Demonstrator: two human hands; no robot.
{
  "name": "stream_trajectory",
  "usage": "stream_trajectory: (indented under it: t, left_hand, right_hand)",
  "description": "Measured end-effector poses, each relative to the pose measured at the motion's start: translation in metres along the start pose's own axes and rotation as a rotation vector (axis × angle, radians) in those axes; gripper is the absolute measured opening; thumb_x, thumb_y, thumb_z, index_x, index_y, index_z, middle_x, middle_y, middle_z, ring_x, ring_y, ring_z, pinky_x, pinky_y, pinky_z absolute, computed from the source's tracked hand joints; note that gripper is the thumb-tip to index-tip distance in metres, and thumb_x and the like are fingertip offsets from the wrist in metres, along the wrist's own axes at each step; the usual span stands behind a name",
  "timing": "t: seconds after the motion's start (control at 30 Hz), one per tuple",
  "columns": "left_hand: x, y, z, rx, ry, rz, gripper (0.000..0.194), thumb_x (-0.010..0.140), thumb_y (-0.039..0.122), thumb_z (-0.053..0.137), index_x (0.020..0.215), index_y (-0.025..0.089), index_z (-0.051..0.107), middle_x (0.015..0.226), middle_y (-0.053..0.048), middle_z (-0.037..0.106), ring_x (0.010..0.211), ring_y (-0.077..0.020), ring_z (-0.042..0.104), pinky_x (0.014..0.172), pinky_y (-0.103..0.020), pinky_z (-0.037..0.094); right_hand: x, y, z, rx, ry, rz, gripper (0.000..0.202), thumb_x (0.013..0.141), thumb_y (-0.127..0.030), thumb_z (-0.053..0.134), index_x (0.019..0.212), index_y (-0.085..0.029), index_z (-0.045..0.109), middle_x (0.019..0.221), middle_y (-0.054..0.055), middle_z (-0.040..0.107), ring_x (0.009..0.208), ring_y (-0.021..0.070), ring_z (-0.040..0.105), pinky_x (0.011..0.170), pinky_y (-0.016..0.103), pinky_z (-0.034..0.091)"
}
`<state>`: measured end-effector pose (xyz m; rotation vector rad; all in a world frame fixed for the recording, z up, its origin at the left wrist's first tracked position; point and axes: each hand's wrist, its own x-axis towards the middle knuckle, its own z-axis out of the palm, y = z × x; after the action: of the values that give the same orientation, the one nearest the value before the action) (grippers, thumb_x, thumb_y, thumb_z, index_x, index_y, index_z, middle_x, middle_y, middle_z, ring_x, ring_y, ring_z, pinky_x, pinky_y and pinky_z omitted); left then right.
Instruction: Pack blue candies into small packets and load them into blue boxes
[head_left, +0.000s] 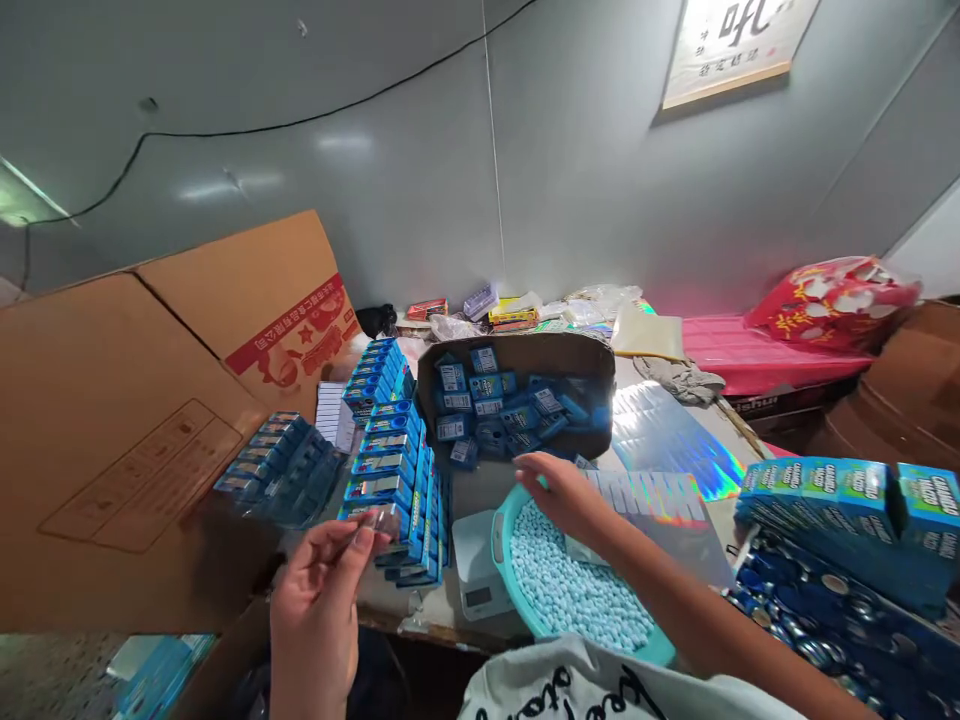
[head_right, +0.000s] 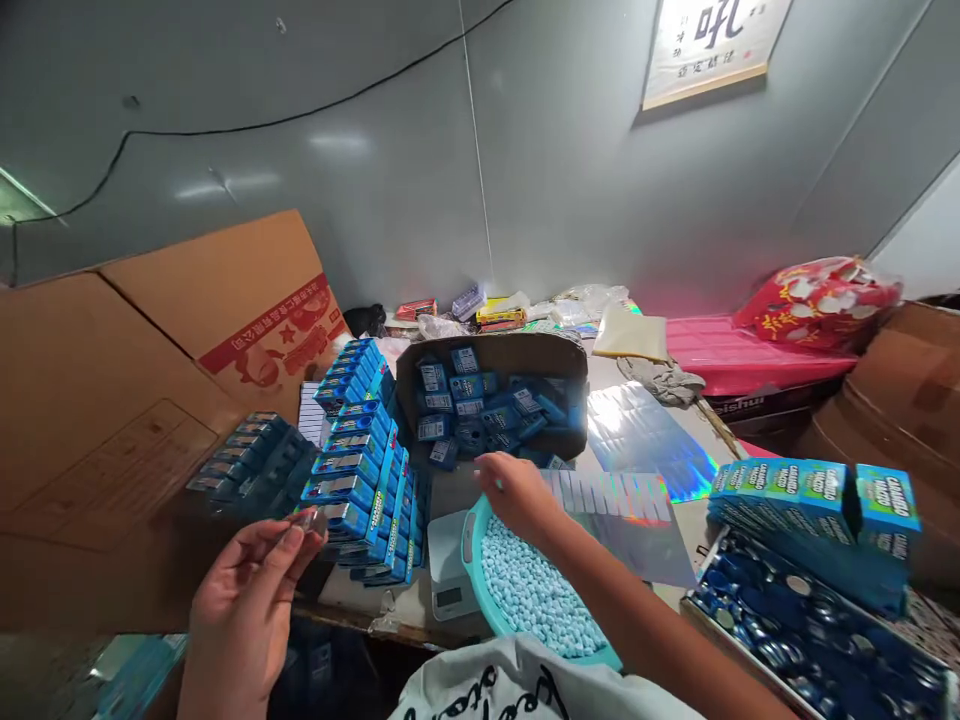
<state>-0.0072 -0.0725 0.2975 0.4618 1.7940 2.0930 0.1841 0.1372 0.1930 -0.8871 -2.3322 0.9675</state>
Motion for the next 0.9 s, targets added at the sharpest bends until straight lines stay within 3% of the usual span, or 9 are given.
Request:
stream_trajectory:
  t: [0.17, 0.3, 0.43, 0.6, 0.73, 0.9]
  left_hand:
    - [0.059, 0.012, 0.001, 0.161, -0.216, -0.009, 0.037, 0.062, 0.040, 0.087, 0.079, 0.018, 0.063, 0.083, -0.003, 0.075, 0.068, -0.0165, 0.069, 0.063, -0.026, 0.058]
    - [0.118, 0.009, 0.012, 0.233, -0.401, 0.006, 0.037, 0.063, 0.042, 0.085, 0.081, 0.018, 0.064, 0.072, -0.001, 0.071, 0.065, -0.0149, 0.067, 0.059, -0.022, 0.051]
    - [0.173, 0.001, 0.030, 0.280, -0.481, -0.002, 0.041, 0.060, 0.047, 0.085, 0.078, 0.018, 0.064, 0.067, -0.001, 0.069, 0.066, -0.0177, 0.068, 0.058, -0.023, 0.048]
    - [0.222, -0.020, 0.044, 0.587, -0.658, 0.229, 0.034, 0.072, 0.051, 0.075, 0.075, 0.017, 0.068, 0.073, -0.004, 0.070, 0.071, -0.0181, 0.065, 0.069, -0.027, 0.048]
    - [0.238, -0.039, 0.045, 0.748, -0.636, 0.291, 0.034, 0.075, 0.053, 0.070, 0.075, 0.018, 0.068, 0.072, -0.003, 0.070, 0.066, -0.0187, 0.061, 0.064, -0.029, 0.044]
    - [0.243, -0.049, 0.039, 0.687, -0.668, 0.221, 0.033, 0.073, 0.051, 0.071, 0.074, 0.018, 0.067, 0.073, -0.004, 0.071, 0.071, -0.0205, 0.064, 0.068, -0.029, 0.046]
  right_hand:
    - [0.040, -0.109, 0.013, 0.570, -0.115, -0.212, 0.042, 0.097, -0.047, 0.052, 0.129, -0.021, 0.058, 0.116, 0.008, 0.066, 0.105, 0.0194, 0.061, 0.091, 0.034, 0.048]
    - [0.085, -0.149, 0.042, 0.805, -0.094, -0.133, 0.046, 0.087, -0.046, 0.066, 0.123, -0.019, 0.059, 0.096, 0.004, 0.066, 0.086, 0.0170, 0.062, 0.073, 0.029, 0.049]
    - [0.129, -0.147, 0.070, 0.893, 0.086, -0.020, 0.016, 0.081, -0.028, 0.063, 0.091, -0.015, 0.064, 0.071, -0.001, 0.059, 0.064, 0.0122, 0.055, 0.057, 0.024, 0.041]
    - [0.161, -0.123, 0.089, 0.913, 0.152, 0.055, 0.014, 0.074, -0.021, 0.057, 0.088, -0.018, 0.057, 0.062, -0.006, 0.053, 0.052, 0.0091, 0.044, 0.051, 0.023, 0.033]
    - [0.172, -0.104, 0.106, 0.898, 0.195, 0.087, 0.016, 0.069, -0.018, 0.058, 0.078, -0.020, 0.044, 0.062, -0.007, 0.050, 0.057, 0.0093, 0.045, 0.054, 0.022, 0.032]
    - [0.171, -0.098, 0.114, 0.908, 0.146, 0.084, 0.018, 0.068, -0.019, 0.065, 0.075, -0.019, 0.049, 0.062, -0.008, 0.047, 0.057, 0.0080, 0.039, 0.053, 0.021, 0.028]
